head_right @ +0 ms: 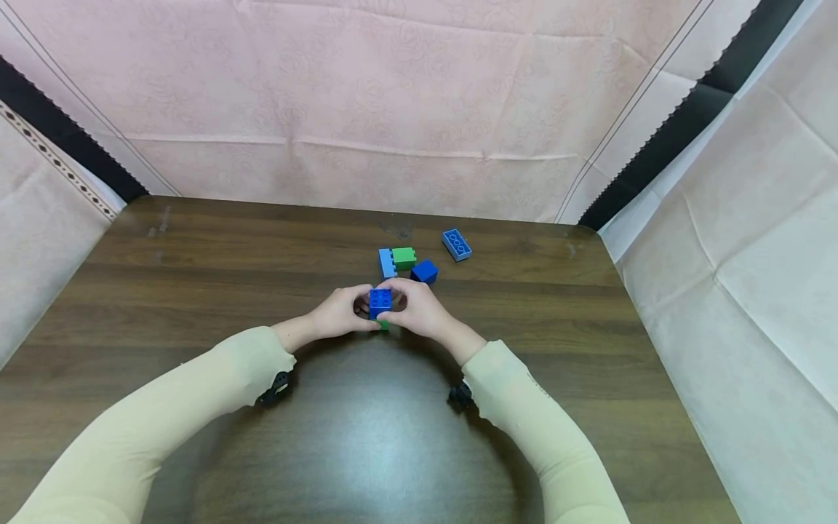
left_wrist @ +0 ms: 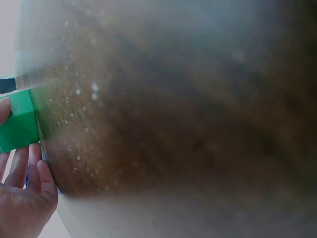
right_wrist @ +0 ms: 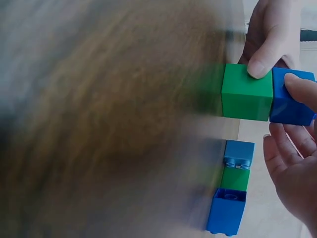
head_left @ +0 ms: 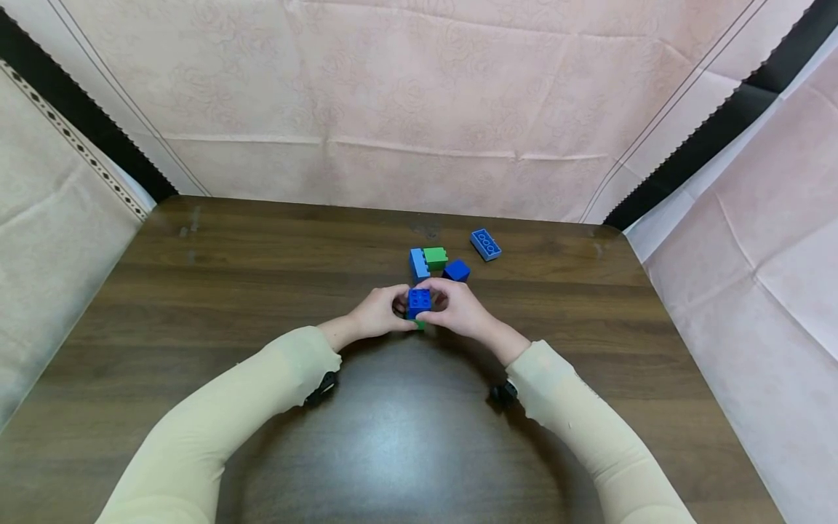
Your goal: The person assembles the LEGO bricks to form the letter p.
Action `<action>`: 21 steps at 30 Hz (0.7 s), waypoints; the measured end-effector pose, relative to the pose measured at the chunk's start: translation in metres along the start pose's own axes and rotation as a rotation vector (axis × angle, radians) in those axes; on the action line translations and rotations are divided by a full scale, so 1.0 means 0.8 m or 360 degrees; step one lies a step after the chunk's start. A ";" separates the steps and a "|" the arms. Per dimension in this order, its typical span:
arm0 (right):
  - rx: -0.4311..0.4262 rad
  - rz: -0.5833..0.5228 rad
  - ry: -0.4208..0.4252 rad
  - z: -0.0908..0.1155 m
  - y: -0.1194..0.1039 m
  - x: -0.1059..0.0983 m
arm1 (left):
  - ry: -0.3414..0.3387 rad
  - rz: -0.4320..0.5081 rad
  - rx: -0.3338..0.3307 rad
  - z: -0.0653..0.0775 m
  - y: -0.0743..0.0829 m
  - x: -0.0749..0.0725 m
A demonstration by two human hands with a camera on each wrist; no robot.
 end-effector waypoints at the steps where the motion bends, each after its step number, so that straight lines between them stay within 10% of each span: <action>1: -0.0002 -0.0003 -0.0004 0.000 0.000 0.000 | 0.0003 -0.0001 -0.0003 0.000 0.000 0.000; 21: -0.0018 -0.0002 0.0092 0.002 -0.001 -0.009 | 0.0020 -0.0005 0.0015 0.000 0.000 0.000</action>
Point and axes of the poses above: each hand's wrist, its own z-axis away from the middle knuckle, its own x-axis out of the palm, y = z × x, the point moved 1 cm from there along -z, towards the middle knuckle, and after that the axes turned 13 degrees about -x, right-handed, at the moved point
